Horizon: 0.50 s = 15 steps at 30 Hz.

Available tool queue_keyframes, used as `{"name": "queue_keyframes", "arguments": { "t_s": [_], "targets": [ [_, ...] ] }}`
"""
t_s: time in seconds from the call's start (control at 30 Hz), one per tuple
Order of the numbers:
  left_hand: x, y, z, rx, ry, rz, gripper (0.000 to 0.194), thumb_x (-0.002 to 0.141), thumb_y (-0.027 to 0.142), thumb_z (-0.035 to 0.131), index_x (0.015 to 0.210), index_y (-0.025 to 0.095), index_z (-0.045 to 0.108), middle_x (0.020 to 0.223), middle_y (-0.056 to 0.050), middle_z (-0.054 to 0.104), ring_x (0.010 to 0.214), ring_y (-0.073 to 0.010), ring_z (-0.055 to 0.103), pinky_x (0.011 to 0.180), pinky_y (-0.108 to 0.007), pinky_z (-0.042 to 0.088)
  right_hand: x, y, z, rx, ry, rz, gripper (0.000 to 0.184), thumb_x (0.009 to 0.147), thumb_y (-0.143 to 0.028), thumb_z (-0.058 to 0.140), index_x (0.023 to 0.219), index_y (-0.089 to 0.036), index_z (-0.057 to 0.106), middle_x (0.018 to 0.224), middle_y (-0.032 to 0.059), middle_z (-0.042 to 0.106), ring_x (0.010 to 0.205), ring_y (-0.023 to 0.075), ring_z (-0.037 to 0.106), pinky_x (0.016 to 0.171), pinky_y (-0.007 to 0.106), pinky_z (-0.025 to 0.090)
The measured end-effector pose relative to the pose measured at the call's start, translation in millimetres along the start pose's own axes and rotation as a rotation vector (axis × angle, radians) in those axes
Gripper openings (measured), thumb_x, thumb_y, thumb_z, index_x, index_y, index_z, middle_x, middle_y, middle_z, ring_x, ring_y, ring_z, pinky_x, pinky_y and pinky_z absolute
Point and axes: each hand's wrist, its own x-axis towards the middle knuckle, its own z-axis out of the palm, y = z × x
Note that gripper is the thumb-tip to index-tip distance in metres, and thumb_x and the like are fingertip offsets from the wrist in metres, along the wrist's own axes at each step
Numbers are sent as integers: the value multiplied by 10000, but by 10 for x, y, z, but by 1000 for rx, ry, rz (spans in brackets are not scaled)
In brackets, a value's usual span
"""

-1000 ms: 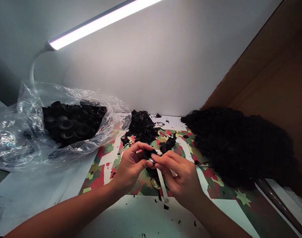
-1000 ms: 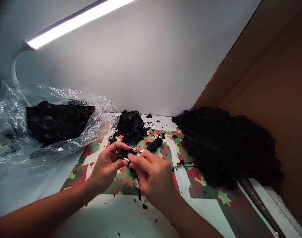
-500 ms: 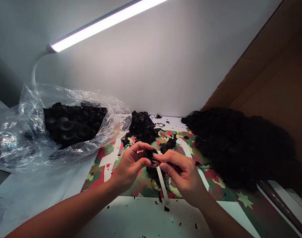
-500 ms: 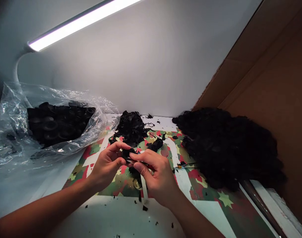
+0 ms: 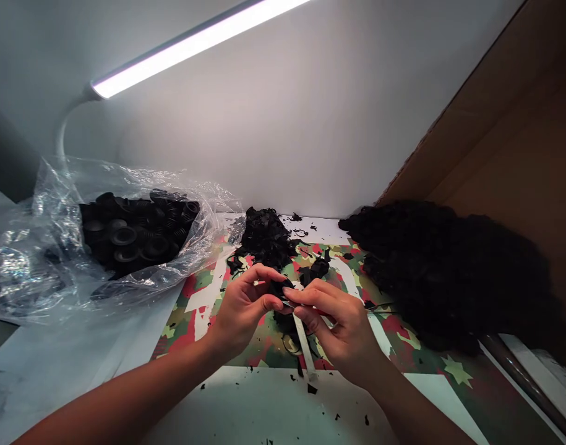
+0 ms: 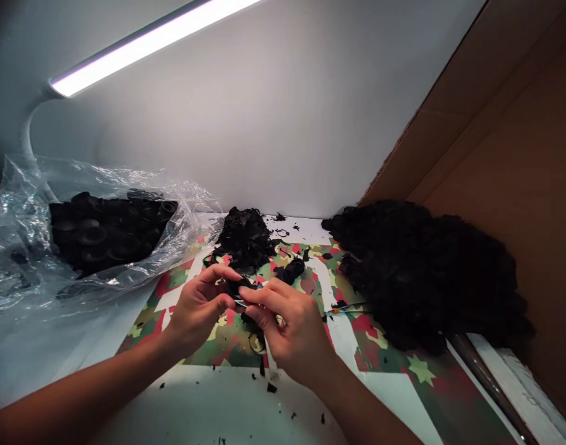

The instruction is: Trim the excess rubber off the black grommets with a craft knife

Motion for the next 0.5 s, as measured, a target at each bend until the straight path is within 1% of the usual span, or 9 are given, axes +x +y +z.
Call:
{"name": "queue_keyframes", "arguments": {
  "t_s": [0.17,0.3,0.4,0.5],
  "targets": [
    [-21,-29,-5,6,0,-1,229,786,205,802,991,185,702,790,10,642,676,-106,690,667,-194,616,6,21,50,61,58,-13,228,950,-165,565,1084,-220,741,774,23,659,649,127,586,555,234,452],
    [-28,-19,19,-20,2,3,227,779,205,809,979,190,704,765,21,627,664,-100,693,658,-176,605,10,-6,62,96,65,11,218,946,-177,569,1059,-233,748,769,16,669,647,126,590,569,232,449],
    [-22,-8,26,-23,-12,-5,206,797,190,790,979,200,694,795,15,650,681,-101,693,681,-193,608,19,-23,50,198,62,151,216,975,-279,541,1059,-232,735,764,10,649,637,128,565,565,238,425],
    [-19,-4,19,-6,-11,-8,205,807,184,773,990,201,684,843,1,665,708,-110,687,687,-215,611,38,-21,44,337,52,295,305,960,-448,553,1091,-220,707,703,-13,561,598,123,486,533,238,371]
  ]
}}
